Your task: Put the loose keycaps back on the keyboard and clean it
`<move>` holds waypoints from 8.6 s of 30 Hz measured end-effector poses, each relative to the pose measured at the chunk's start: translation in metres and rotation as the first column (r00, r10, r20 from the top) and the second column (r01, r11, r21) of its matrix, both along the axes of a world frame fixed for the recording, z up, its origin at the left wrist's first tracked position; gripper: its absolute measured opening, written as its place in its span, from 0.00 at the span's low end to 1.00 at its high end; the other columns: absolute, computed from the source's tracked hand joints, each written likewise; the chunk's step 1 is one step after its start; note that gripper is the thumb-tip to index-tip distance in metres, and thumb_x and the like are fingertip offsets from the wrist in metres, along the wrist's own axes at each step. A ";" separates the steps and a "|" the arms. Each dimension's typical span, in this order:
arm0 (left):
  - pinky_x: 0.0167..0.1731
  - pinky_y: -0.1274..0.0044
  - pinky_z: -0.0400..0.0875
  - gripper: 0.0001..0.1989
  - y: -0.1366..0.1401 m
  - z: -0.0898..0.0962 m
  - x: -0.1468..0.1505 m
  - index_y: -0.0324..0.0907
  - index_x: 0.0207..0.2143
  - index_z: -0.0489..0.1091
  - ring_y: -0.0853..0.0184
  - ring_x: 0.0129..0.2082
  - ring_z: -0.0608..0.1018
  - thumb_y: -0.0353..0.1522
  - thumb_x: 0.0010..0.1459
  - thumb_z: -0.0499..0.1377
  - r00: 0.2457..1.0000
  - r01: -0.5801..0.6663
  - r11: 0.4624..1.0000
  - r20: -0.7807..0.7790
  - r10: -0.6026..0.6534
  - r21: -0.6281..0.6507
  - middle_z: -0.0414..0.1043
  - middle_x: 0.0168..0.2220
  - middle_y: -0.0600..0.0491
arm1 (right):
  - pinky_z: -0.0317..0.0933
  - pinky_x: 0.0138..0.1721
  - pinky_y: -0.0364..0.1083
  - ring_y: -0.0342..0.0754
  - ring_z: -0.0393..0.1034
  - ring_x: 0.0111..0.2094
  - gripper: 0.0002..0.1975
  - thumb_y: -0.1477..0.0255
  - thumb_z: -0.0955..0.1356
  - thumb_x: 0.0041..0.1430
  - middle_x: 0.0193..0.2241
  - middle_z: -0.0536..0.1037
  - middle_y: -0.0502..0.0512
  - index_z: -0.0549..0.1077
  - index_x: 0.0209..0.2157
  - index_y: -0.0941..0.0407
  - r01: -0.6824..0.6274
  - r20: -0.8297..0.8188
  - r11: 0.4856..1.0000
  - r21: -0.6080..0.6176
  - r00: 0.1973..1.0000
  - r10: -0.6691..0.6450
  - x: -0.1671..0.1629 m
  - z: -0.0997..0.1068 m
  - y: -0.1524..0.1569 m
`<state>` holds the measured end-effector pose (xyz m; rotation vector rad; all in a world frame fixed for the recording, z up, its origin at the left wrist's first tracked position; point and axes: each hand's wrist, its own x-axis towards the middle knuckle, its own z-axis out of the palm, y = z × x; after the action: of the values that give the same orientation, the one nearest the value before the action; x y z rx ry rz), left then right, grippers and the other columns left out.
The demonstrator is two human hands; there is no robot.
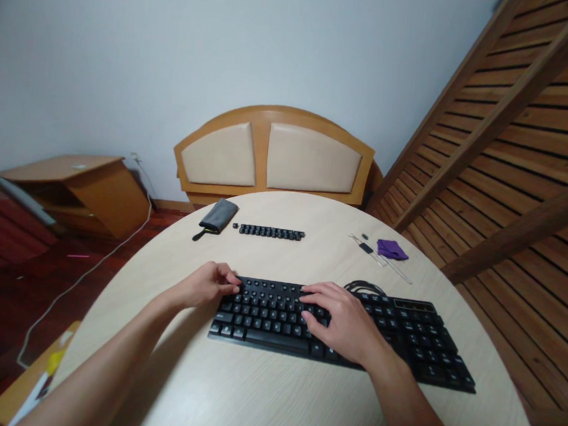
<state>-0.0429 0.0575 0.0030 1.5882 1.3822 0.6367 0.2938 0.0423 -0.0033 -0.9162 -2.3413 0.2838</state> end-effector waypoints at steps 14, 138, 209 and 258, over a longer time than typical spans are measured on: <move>0.34 0.73 0.72 0.10 0.000 -0.007 -0.006 0.38 0.31 0.77 0.64 0.30 0.78 0.37 0.52 0.65 0.999 0.034 0.999 0.004 -0.034 0.008 0.79 0.31 0.50 | 0.71 0.49 0.55 0.53 0.76 0.48 0.10 0.72 0.68 0.61 0.47 0.81 0.57 0.79 0.44 0.51 -0.005 -0.003 1.000 -0.006 1.000 0.005 -0.001 0.003 0.000; 0.50 0.66 0.70 0.15 -0.011 -0.011 -0.011 0.44 0.45 0.74 0.59 0.46 0.76 0.37 0.55 0.68 0.985 0.164 0.874 -0.026 -0.171 0.458 0.76 0.44 0.46 | 0.68 0.45 0.51 0.52 0.72 0.43 0.05 0.73 0.69 0.63 0.37 0.80 0.54 0.78 0.40 0.53 0.104 -0.026 0.992 -0.076 0.994 -0.106 -0.126 0.005 0.002; 0.40 0.74 0.71 0.19 0.082 -0.015 -0.012 0.47 0.57 0.70 0.61 0.41 0.79 0.36 0.64 0.56 0.789 -0.066 0.858 -0.500 0.357 0.509 0.78 0.45 0.49 | 0.60 0.60 0.57 0.55 0.69 0.56 0.22 0.62 0.70 0.60 0.56 0.76 0.58 0.75 0.54 0.54 0.104 0.094 0.982 -0.160 0.992 -0.090 -0.056 0.009 -0.007; 0.49 0.64 0.70 0.09 -0.020 -0.015 0.028 0.46 0.42 0.79 0.59 0.44 0.75 0.37 0.63 0.61 0.998 0.037 0.861 -0.060 -0.007 0.507 0.79 0.39 0.50 | 0.62 0.58 0.59 0.55 0.69 0.56 0.19 0.66 0.69 0.61 0.55 0.76 0.58 0.75 0.54 0.52 0.101 0.076 0.985 -0.142 0.993 -0.091 -0.056 0.006 -0.006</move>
<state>-0.0150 0.0378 -0.0117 2.0455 1.2962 1.0128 0.2375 0.0365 0.0022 -1.1223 -2.3546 0.3935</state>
